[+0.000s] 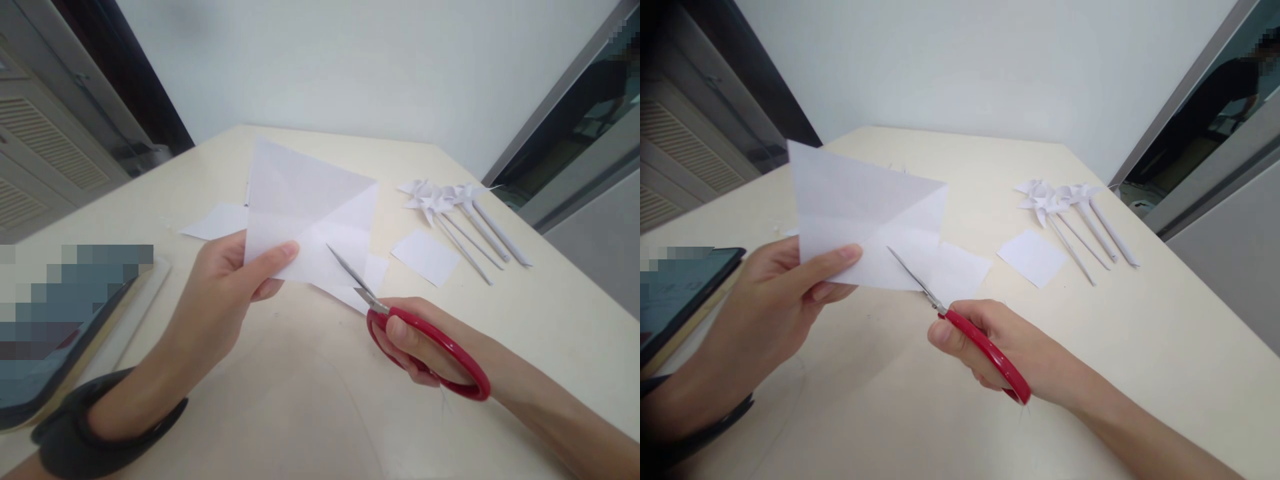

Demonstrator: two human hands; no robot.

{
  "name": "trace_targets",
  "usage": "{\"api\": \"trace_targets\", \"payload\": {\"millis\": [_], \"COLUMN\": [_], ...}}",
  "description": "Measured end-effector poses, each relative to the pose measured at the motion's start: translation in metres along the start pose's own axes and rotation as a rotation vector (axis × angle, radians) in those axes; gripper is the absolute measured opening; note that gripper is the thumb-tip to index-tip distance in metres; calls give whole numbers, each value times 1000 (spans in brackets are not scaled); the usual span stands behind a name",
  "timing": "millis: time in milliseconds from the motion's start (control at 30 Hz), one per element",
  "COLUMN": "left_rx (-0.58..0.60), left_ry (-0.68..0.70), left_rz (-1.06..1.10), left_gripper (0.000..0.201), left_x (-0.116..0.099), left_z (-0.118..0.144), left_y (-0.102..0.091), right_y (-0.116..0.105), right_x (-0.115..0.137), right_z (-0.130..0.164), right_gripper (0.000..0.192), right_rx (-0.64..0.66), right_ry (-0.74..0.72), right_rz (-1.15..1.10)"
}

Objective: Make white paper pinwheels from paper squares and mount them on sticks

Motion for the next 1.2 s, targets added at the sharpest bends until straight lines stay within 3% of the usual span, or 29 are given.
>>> {"api": "trace_targets", "payload": {"millis": [167,467,700,1200], "left_rx": [15,42,73,107], "left_ry": [10,-59,-59,-61], "left_rz": [19,-83,-13,7], "left_gripper": [32,17,30,32], "left_x": [0,15,12,12], "left_z": [0,0,1,0], "left_y": [0,0,5,7], "right_y": [1,2,5,11], "right_x": [-5,-7,-12,-22], "right_z": [-3,-7,-10,-9], "right_gripper": [48,45,48,43], "right_rx": [-29,-46,-40,-131], "right_ry": [-26,-102,-118,-18], "right_rz": [-35,10,-52,-186]}}
Point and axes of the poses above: each hand's wrist, its own z-axis away from the middle knuckle, its own y-axis out of the palm, x = y × z, the point moved 5 cm from there along -z, towards the middle knuckle, and after that the axes turned 13 degrees about -y, right-handed, at the moved point
